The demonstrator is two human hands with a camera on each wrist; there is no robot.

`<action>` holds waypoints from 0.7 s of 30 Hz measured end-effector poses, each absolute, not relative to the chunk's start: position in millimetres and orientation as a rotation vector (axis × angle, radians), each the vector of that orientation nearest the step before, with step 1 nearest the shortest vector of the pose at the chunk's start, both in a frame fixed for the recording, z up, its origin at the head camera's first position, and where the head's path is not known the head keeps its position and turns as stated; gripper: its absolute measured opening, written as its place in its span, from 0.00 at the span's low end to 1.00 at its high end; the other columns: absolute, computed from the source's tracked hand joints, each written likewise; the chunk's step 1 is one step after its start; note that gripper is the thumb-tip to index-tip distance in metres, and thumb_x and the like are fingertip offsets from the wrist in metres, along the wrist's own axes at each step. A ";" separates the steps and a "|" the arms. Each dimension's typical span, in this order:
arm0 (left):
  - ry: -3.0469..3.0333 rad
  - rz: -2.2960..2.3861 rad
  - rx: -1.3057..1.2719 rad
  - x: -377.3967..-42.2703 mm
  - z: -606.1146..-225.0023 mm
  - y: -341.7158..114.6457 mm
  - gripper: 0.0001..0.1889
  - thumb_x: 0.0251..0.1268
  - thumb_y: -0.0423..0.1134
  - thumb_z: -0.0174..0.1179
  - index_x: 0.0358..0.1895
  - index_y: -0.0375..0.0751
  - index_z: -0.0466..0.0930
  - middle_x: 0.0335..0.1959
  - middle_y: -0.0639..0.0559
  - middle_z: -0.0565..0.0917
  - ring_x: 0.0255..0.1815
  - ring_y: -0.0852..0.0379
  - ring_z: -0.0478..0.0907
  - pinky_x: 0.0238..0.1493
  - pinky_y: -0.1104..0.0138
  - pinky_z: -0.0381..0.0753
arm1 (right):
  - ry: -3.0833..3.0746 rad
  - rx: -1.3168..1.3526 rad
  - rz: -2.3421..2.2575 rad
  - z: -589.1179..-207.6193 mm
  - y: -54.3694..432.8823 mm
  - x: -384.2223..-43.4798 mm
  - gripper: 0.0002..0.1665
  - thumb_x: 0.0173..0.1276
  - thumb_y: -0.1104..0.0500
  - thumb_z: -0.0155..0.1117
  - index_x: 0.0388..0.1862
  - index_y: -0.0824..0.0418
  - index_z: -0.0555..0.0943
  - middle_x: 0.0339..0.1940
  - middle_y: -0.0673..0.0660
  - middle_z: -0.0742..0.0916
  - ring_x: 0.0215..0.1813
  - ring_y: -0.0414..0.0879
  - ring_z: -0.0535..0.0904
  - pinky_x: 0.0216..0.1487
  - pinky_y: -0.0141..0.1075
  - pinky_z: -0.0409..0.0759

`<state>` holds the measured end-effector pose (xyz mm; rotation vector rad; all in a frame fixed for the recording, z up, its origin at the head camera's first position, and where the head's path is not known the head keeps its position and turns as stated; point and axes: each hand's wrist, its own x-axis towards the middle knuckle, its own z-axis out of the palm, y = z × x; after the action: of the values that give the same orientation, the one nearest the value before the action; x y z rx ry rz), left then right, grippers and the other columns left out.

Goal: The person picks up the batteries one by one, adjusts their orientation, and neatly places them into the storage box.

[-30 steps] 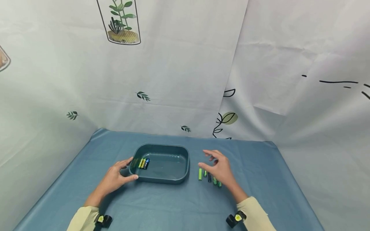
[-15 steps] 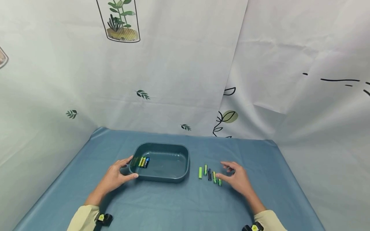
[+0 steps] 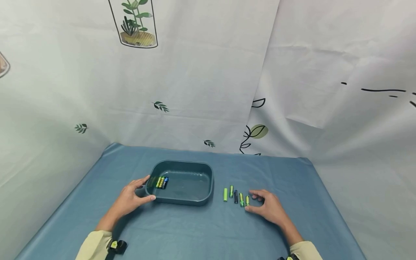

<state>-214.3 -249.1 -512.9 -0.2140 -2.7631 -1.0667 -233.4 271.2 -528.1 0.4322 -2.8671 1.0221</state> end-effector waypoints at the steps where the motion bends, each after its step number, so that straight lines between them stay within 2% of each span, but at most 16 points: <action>1: -2.762 -1.067 -0.212 -214.1 -512.7 -249.4 0.49 0.52 0.54 0.79 0.76 0.37 0.68 0.70 0.31 0.73 0.62 0.33 0.77 0.55 0.39 0.79 | -2.867 0.449 1.018 -528.6 271.4 -233.8 0.36 0.53 0.41 0.83 0.58 0.56 0.86 0.42 0.44 0.86 0.43 0.39 0.81 0.45 0.38 0.80; 12: -2.786 -1.048 -0.200 -215.5 -513.2 -251.3 0.50 0.53 0.58 0.78 0.76 0.38 0.68 0.71 0.31 0.73 0.63 0.33 0.76 0.55 0.39 0.79 | -2.883 0.501 0.987 -527.5 269.0 -233.8 0.30 0.53 0.45 0.84 0.53 0.57 0.88 0.40 0.45 0.86 0.42 0.38 0.80 0.43 0.38 0.79; 21: -2.790 -1.058 -0.196 -214.7 -512.9 -251.7 0.50 0.53 0.58 0.77 0.77 0.38 0.67 0.71 0.31 0.72 0.63 0.33 0.76 0.56 0.39 0.79 | -2.945 0.500 0.955 -524.6 269.8 -234.2 0.31 0.53 0.46 0.84 0.53 0.57 0.88 0.41 0.45 0.85 0.42 0.39 0.80 0.42 0.38 0.79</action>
<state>-214.7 -251.7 -512.9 -0.1961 -2.7903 -1.0579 -234.2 269.8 -524.6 0.5001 -2.9447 0.9547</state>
